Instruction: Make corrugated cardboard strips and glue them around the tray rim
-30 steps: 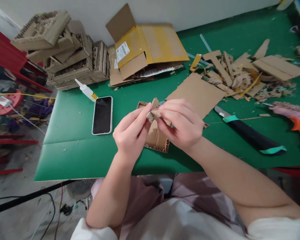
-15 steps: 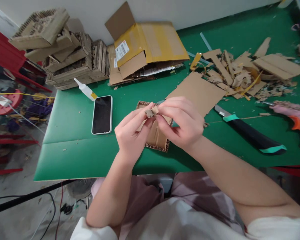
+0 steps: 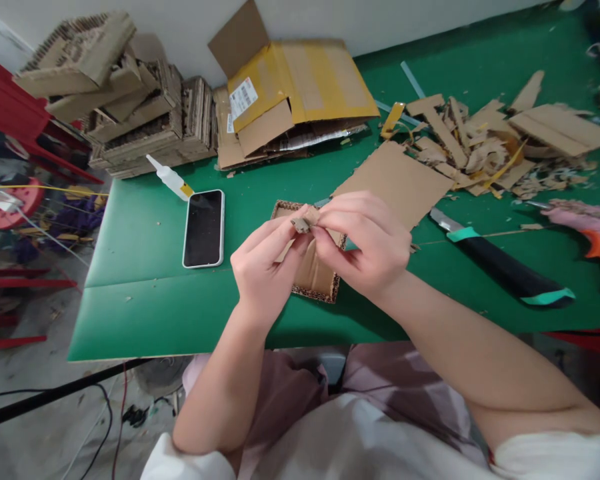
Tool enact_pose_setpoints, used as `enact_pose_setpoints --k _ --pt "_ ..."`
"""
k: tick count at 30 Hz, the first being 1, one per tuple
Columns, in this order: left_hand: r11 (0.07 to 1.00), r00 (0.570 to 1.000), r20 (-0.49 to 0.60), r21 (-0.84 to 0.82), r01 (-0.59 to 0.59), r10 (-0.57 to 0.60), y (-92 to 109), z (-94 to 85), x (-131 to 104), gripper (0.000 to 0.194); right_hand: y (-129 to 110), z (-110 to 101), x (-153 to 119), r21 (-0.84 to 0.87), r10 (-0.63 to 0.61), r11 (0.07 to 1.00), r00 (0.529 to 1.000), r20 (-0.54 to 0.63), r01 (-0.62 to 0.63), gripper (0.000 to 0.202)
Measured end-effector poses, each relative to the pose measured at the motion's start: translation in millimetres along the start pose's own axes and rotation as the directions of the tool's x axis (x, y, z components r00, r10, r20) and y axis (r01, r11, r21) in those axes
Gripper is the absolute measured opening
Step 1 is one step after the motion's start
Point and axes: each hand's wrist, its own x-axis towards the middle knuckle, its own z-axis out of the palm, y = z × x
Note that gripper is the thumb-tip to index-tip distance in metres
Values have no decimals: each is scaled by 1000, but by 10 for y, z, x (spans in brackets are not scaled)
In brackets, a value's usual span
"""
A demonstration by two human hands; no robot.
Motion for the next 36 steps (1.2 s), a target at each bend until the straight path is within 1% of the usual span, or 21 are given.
enact_pose_setpoints --k 6,11,14,19,23,27,29,32,36 --pt "1000 1000 -4 -11 13 -13 13 7 5 17 -2 14 0 34 32 999 999 -23 -32 10" --pt "997 999 -2 -50 53 -53 18 11 3 18 -15 -1 11 29 79 996 997 8 -79 10" --pt "997 998 -4 -58 58 -58 17 7 2 18 -15 3 9 28 72 997 997 3 -72 10" --pt "1000 1000 0 -4 19 -19 -6 -13 -4 23 6 24 -15 55 6 998 999 -34 -4 10" --pt "997 998 -25 57 -53 55 -35 -22 -10 27 0 1 -19 46 4 999 1000 13 -5 12" --pt "993 994 -45 58 -99 102 -52 -20 -10 33 -16 -26 -5 35 22 999 999 49 -24 11" --pt "994 993 -48 43 -105 107 -53 -19 -8 34 -18 -24 -2 41 28 999 999 47 -30 11" --pt "995 994 -39 20 -98 99 -48 -15 -6 32 -16 -10 -6 50 47 998 999 10 -47 9" --pt "998 998 -27 -28 -52 51 -40 -3 -15 28 -16 2 -13 33 72 997 997 -1 -72 9"
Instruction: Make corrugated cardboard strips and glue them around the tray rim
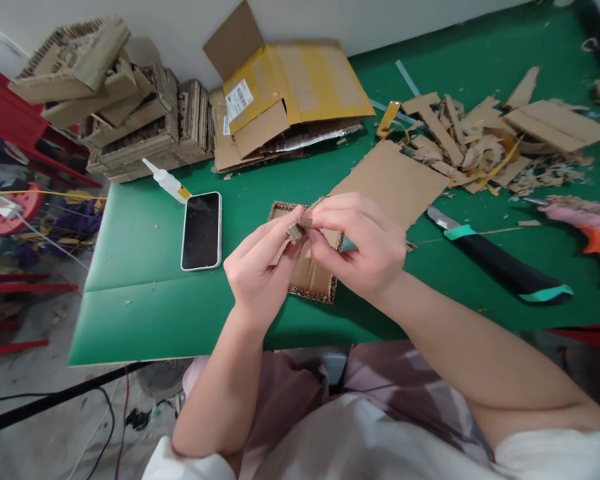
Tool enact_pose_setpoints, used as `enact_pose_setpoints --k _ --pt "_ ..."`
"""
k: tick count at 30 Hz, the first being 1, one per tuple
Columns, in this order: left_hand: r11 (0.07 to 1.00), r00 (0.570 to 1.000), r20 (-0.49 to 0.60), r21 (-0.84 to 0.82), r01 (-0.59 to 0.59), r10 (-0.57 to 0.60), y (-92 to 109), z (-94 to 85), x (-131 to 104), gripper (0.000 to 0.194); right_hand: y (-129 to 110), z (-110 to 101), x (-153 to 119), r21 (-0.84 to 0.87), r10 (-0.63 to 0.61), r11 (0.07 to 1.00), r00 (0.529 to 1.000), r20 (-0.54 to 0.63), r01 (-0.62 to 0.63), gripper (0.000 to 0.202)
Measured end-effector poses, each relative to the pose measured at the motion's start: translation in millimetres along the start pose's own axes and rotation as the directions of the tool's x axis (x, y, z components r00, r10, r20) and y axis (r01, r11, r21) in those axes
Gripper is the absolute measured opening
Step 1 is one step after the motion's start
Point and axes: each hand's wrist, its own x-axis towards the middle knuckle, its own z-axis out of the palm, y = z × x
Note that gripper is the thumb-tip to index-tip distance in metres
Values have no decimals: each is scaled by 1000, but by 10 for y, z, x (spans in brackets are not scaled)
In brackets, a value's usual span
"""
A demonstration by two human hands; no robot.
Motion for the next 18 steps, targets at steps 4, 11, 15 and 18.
enact_pose_setpoints --k 4,11,15,18 --pt "999 999 7 -18 41 -41 -3 5 -16 26 -7 5 -3 0 25 1000 1000 -10 -25 9" --pt "991 999 0 123 -42 42 -10 -14 -6 25 -7 -1 -21 3 10 1000 1000 22 -10 15" --pt "981 993 16 156 -114 113 -10 -33 11 29 -15 -9 -31 -26 17 1000 999 38 -16 15" --pt "975 987 5 153 -161 162 -5 -31 18 35 -29 -3 -27 -26 35 999 999 17 -34 9"
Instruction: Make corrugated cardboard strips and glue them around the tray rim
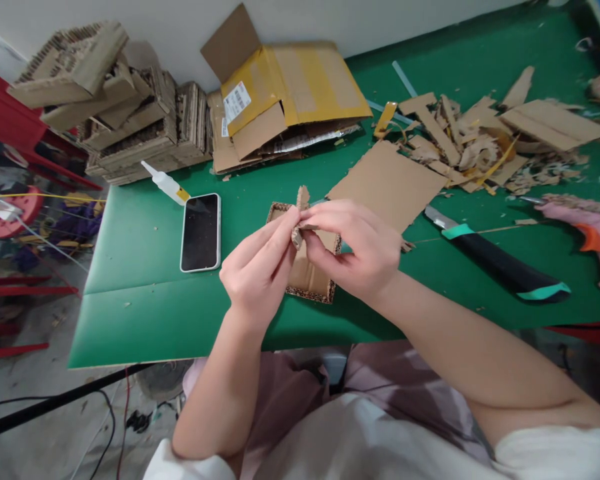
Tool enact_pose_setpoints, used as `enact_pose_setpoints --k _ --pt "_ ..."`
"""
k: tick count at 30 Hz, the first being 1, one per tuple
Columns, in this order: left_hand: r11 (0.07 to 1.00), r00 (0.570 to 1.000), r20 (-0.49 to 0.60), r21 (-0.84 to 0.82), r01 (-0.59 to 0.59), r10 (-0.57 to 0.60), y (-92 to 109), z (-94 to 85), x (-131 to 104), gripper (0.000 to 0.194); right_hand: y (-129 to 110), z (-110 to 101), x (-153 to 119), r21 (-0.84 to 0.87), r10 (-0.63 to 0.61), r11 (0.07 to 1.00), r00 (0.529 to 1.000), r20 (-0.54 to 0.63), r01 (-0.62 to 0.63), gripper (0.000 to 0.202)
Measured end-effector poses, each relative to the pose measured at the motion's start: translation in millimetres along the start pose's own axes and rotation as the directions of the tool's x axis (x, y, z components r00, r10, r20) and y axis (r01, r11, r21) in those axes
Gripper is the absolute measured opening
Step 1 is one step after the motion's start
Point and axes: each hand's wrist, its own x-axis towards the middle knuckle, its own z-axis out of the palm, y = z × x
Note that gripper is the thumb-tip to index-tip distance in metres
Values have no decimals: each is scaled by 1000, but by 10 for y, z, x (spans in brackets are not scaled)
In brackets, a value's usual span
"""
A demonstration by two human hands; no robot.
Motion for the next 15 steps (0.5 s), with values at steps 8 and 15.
enact_pose_setpoints --k 8,15 --pt "999 999 -23 -17 46 -46 10 29 -10 33 -16 -9 32 104 73 992 997 12 -74 4" --pt "999 999 -22 8 33 -33 37 30 -8 28 -17 -7 13 85 45 995 999 -17 -44 9"
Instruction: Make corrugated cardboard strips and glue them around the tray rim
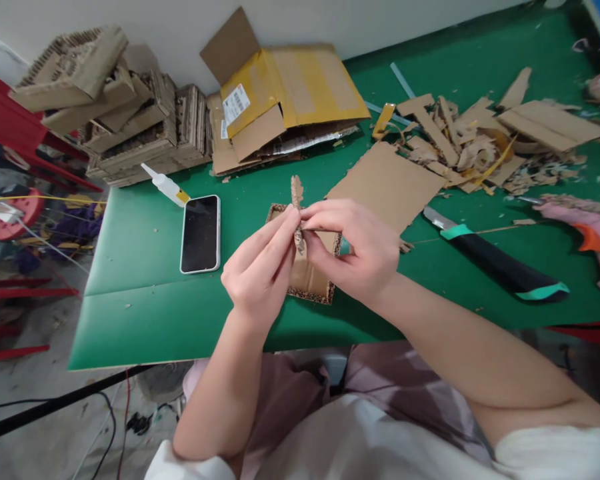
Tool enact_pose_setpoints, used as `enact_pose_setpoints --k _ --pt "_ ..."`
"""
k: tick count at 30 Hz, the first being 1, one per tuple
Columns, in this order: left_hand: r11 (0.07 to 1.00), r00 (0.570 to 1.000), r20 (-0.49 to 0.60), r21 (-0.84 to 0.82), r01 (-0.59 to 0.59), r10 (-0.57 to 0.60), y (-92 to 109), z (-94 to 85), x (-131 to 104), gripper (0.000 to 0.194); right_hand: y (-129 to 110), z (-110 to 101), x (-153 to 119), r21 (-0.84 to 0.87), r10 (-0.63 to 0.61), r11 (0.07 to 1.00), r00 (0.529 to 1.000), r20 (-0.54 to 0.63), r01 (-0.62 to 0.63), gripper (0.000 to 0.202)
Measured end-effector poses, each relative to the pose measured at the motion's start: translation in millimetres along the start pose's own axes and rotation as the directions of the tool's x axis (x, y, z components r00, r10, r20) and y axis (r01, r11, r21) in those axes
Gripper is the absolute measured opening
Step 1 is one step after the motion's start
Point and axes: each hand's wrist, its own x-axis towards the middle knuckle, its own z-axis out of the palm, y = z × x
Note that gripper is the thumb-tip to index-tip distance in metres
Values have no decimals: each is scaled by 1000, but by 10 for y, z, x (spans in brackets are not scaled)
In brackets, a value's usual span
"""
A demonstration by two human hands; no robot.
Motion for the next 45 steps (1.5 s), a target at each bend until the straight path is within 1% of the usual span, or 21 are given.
enact_pose_setpoints --k 1,2,3,4,6,7,8,9,10,11,15,17,19,22,23,24,27,36,39,43,45 --pt "999 999 -5 -33 39 -39 10 8 -4 28 0 -3 -2 -6 -1 1000 1000 -9 1 10" --pt "991 994 -12 -77 105 -106 20 17 -8 27 0 -8 -4 -14 -7 1000 1000 -17 7 12" --pt "972 980 -18 -133 195 -199 29 23 -11 26 3 -14 -5 -25 -17 1000 1000 -21 17 13" --pt "934 952 -9 -200 297 -305 37 25 -12 25 7 -19 -5 -38 -33 999 999 -22 32 14" --pt "801 865 77 -347 489 -495 46 14 -4 21 19 -26 -9 -66 -79 995 997 -9 78 15" --pt "724 821 143 -406 558 -553 46 1 4 19 27 -26 -12 -81 -104 991 995 2 104 14" --pt "655 784 209 -449 608 -584 44 -15 14 19 36 -24 -17 -95 -127 987 992 12 127 13" --pt "602 758 266 -478 640 -595 40 -32 24 20 44 -21 -21 -107 -142 984 990 21 143 13" --pt "569 744 300 -495 656 -597 34 -49 32 21 52 -16 -27 -116 -150 982 988 26 152 12" --pt "556 739 315 -504 662 -595 28 -64 38 21 58 -11 -31 -121 -152 981 988 27 154 12" --pt "548 742 327 -515 659 -585 10 -93 43 22 71 1 -45 -107 -156 982 988 23 157 14" --pt "498 718 348 -539 679 -603 19 -96 49 22 69 0 -47 -103 -167 980 986 23 168 14" --pt "400 662 390 -567 720 -640 41 -99 68 20 63 -4 -46 -104 -170 980 985 17 170 15" --pt "237 554 457 -583 777 -696 77 -106 109 18 51 -12 -40 -103 -150 983 989 17 151 15" --pt "197 528 471 -585 787 -707 85 -107 121 18 47 -14 -38 -100 -136 985 990 21 138 14" --pt "167 511 483 -589 791 -711 90 -107 130 19 44 -16 -35 -95 -122 988 992 26 124 14" --pt "110 484 512 -598 794 -710 90 -104 141 18 38 -17 -29 -71 -82 994 996 34 84 12" --pt "18 457 571 -612 791 -682 85 -109 155 15 44 12 -21 -41 -29 999 999 15 29 10" --pt "11 452 574 -611 792 -683 84 -108 154 17 46 21 -23 -27 -16 1000 1000 12 16 9" --pt "25 450 574 -598 801 -684 76 -102 144 21 48 21 -24 -14 2 1000 1000 17 -2 8" --pt "32 454 567 -602 798 -687 70 -99 140 22 50 10 -19 -22 -18 1000 1000 25 19 9"
